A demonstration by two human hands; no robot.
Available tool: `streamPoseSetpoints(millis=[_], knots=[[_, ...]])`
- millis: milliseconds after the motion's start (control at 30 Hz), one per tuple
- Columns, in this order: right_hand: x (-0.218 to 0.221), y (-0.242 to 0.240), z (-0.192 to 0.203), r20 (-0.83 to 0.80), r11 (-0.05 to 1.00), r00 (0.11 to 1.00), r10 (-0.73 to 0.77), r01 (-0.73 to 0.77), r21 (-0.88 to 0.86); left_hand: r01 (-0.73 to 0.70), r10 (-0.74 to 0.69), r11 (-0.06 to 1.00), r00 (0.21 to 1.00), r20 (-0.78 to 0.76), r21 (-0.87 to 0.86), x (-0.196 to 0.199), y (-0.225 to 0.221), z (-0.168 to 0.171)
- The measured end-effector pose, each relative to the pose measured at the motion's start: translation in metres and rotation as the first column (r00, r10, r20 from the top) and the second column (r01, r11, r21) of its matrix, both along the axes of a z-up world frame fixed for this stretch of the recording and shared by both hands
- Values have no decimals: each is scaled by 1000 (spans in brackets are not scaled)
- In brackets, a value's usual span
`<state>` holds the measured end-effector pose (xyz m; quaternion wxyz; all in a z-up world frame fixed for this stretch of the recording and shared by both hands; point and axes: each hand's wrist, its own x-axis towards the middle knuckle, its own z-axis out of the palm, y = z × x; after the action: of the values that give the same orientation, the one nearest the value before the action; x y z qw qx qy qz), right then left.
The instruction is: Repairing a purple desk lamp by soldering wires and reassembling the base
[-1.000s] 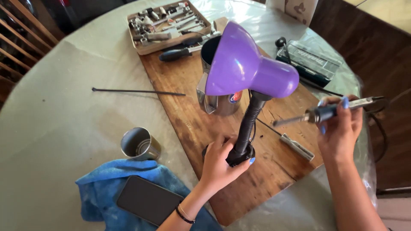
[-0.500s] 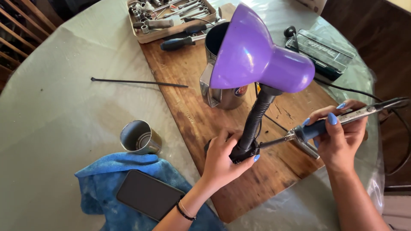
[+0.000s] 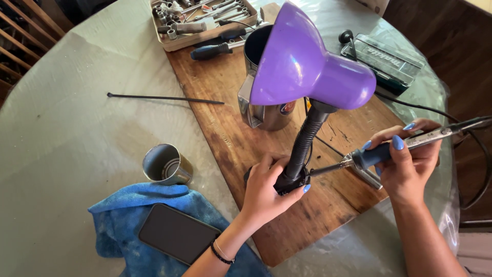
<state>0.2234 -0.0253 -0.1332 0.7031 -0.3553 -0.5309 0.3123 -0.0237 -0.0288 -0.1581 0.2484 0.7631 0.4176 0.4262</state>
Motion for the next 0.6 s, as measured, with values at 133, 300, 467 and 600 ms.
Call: streamPoseSetpoints(millis=[133,300,467,600], knots=[[-3,0,5,34,1000,999,-2,2,11,4,-5,1000,1000,19,25,0,0,1],[0,0,3,26,1000,1000,2,-2,3,-1,1,1000,1000,0,4,1,1,-1],[4,6,-2,-60,998,996,-63,64,13,-12,12,1000,1000,-6,-3,1,1,-4],[13,26,-8,-379,920,839,-390,336,-204,-21,21,1000,1000,-6,23,1,1,-5]])
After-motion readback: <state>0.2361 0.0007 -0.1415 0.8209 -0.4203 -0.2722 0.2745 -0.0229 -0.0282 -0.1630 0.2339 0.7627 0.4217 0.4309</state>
